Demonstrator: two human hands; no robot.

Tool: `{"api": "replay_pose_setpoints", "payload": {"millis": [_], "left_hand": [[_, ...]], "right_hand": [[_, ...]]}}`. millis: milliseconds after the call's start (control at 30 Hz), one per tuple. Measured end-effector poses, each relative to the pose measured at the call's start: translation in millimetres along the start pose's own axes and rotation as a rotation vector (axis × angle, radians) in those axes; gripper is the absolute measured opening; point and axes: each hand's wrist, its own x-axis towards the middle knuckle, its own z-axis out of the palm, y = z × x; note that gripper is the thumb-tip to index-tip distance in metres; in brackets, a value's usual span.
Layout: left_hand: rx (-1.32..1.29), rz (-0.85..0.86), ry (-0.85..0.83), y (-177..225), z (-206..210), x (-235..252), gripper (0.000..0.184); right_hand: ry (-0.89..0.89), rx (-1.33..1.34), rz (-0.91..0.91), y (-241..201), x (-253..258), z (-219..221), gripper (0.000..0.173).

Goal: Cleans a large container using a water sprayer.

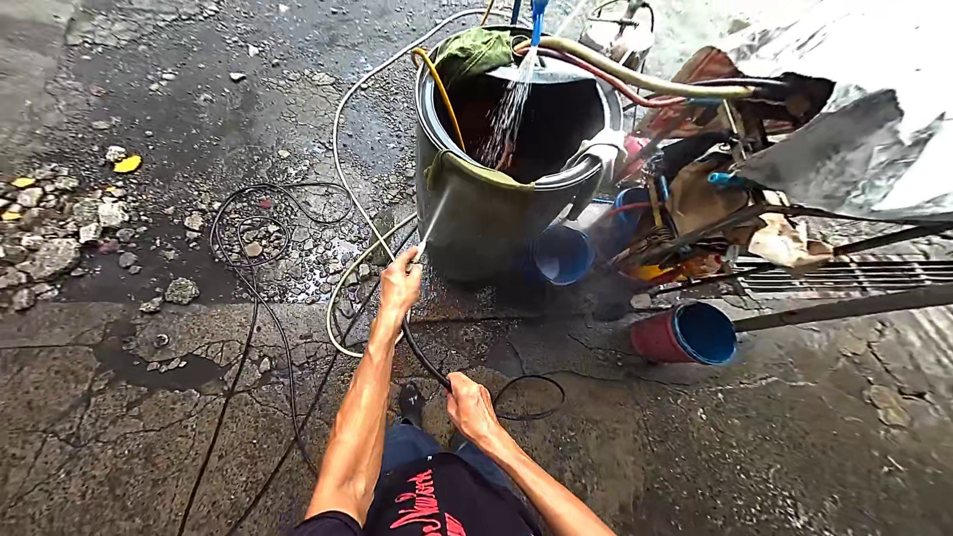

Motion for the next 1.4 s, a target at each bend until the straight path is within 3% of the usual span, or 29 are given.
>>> {"api": "replay_pose_setpoints", "payload": {"millis": [267, 567, 700, 767, 867, 967, 1067, 1133, 1233, 1300, 1400], "left_hand": [[-0.022, -0.071, 0.126, 12, -12, 11, 0.041], [-0.049, -0.072, 0.088, 37, -1, 22, 0.041], [-0.120, -0.061, 0.116, 30, -1, 43, 0.038], [-0.115, -0.064, 0.129, 23, 0, 48, 0.039], [-0.075, -0.019, 0.115, 16, 6, 34, 0.038], [-0.029, -0.091, 0.081, 17, 4, 49, 0.038], [-0.001, -0.087, 0.006, -1, 18, 73, 0.040], [-0.033, -0.072, -0.027, -9, 18, 81, 0.040], [-0.083, 0.026, -0.088, -24, 32, 69, 0.039], [-0.100, 0.096, -0.087, -27, 33, 69, 0.038], [-0.034, 0.095, 0.083, -45, 12, 73, 0.037]], "right_hand": [[-0.053, 0.014, -0.144, 8, 17, -22, 0.018], [-0.035, 0.037, -0.231, 31, 20, -30, 0.017], [-0.015, 0.045, -0.334, 52, 31, -50, 0.031], [0.052, -0.133, -0.367, 66, 46, -72, 0.040], [0.187, -0.401, -0.362, 89, 108, -127, 0.044], [0.319, -0.600, -0.286, 101, 225, -177, 0.061], [0.268, -0.658, -0.132, 115, 344, -195, 0.078], [0.277, -0.677, -0.190, 121, 392, -196, 0.068], [0.259, -0.756, -0.320, 138, 402, -199, 0.049], [0.262, -0.783, -0.317, 142, 408, -203, 0.048], [0.207, -0.775, -0.251, 142, 404, -202, 0.054]]}}
